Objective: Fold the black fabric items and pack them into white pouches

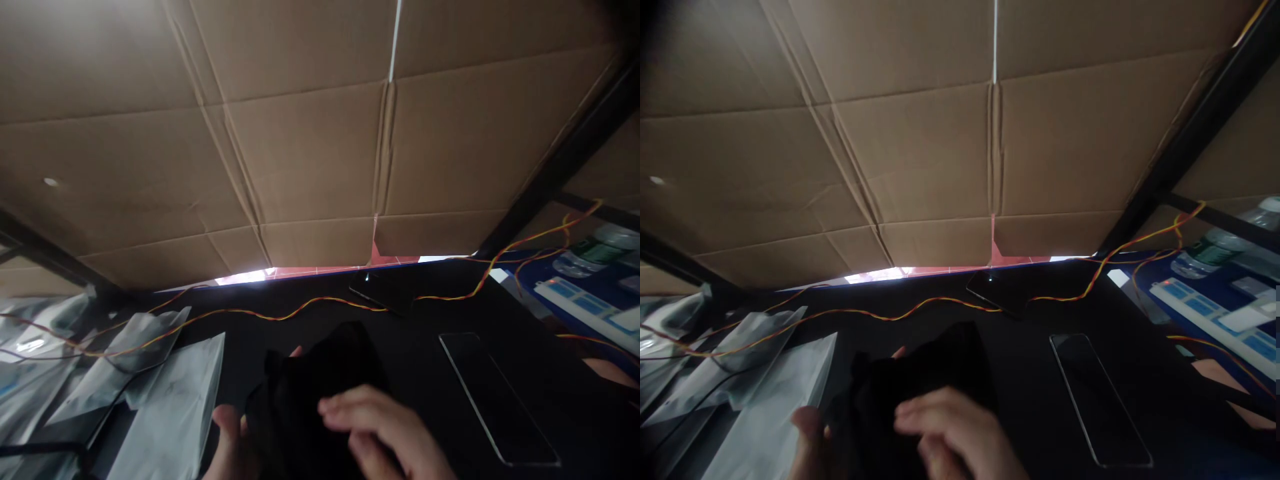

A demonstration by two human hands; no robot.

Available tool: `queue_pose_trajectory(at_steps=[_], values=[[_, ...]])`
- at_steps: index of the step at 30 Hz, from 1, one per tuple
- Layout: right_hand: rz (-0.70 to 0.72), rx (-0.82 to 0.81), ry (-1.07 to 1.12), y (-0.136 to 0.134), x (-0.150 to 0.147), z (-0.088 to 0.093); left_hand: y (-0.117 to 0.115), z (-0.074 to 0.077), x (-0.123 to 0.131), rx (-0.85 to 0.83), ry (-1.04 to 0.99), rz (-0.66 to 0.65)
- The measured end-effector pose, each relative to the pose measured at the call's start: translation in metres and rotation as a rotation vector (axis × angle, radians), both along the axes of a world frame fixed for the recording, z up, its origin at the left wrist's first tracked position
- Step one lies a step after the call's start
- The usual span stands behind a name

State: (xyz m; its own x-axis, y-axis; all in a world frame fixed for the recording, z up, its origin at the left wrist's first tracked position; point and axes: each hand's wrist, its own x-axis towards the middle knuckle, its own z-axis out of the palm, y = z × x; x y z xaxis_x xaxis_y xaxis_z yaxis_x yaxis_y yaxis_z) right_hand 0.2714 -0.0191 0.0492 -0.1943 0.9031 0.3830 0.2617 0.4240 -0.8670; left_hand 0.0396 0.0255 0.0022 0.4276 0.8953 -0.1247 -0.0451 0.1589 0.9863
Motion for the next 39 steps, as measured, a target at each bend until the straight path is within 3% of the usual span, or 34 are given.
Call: queue_pose_trajectory(at_steps=[2,4,7,9,11,12,16,18,23,28,31,33,36,39], values=[[-0.21,-0.079,-0.138,0.009,0.022,-0.014,0.003,0.006,-0.007,-0.009,0.028,-0.011],[-0.276,-0.026,-0.357,0.016,0.036,-0.033,0.009,0.01,-0.013,0.044,0.183,0.046],[-0.307,0.011,-0.562,0.019,0.043,-0.061,0.022,0.008,-0.019,0.244,0.466,0.227],[-0.352,-0.013,-0.591,0.017,0.045,-0.07,0.026,0.009,-0.02,0.45,0.638,0.383],[-0.39,-0.047,-0.572,0.015,0.048,-0.07,0.022,0.015,-0.018,0.638,0.79,0.478],[-0.393,-0.058,-0.556,0.014,0.051,-0.066,0.017,0.02,-0.016,0.701,0.848,0.452],[-0.348,-0.101,-0.498,0.008,0.069,-0.041,-0.001,0.035,-0.01,0.758,0.86,0.12],[-0.332,-0.116,-0.482,0.005,0.082,-0.027,-0.001,0.032,-0.014,0.713,0.802,0.095],[-0.469,-0.028,-0.497,0.022,0.11,-0.014,0.026,0.018,-0.032,0.649,0.767,0.368],[-0.657,0.102,-0.537,0.05,0.093,-0.028,0.031,0.027,-0.013,0.839,0.882,0.531],[-0.703,0.176,-0.526,0.033,0.067,-0.034,0.017,0.035,0.003,0.948,0.842,0.375],[-0.612,0.186,-0.545,0.013,0.054,-0.04,0.01,0.031,0.007,0.979,0.85,0.198],[-0.457,0.206,-0.64,-0.01,0.047,-0.058,0.007,0.012,-0.001,1.018,0.981,0.038],[-0.371,0.211,-0.723,-0.017,0.062,-0.075,0.005,-0.009,-0.02,1.021,1.106,0.005]])
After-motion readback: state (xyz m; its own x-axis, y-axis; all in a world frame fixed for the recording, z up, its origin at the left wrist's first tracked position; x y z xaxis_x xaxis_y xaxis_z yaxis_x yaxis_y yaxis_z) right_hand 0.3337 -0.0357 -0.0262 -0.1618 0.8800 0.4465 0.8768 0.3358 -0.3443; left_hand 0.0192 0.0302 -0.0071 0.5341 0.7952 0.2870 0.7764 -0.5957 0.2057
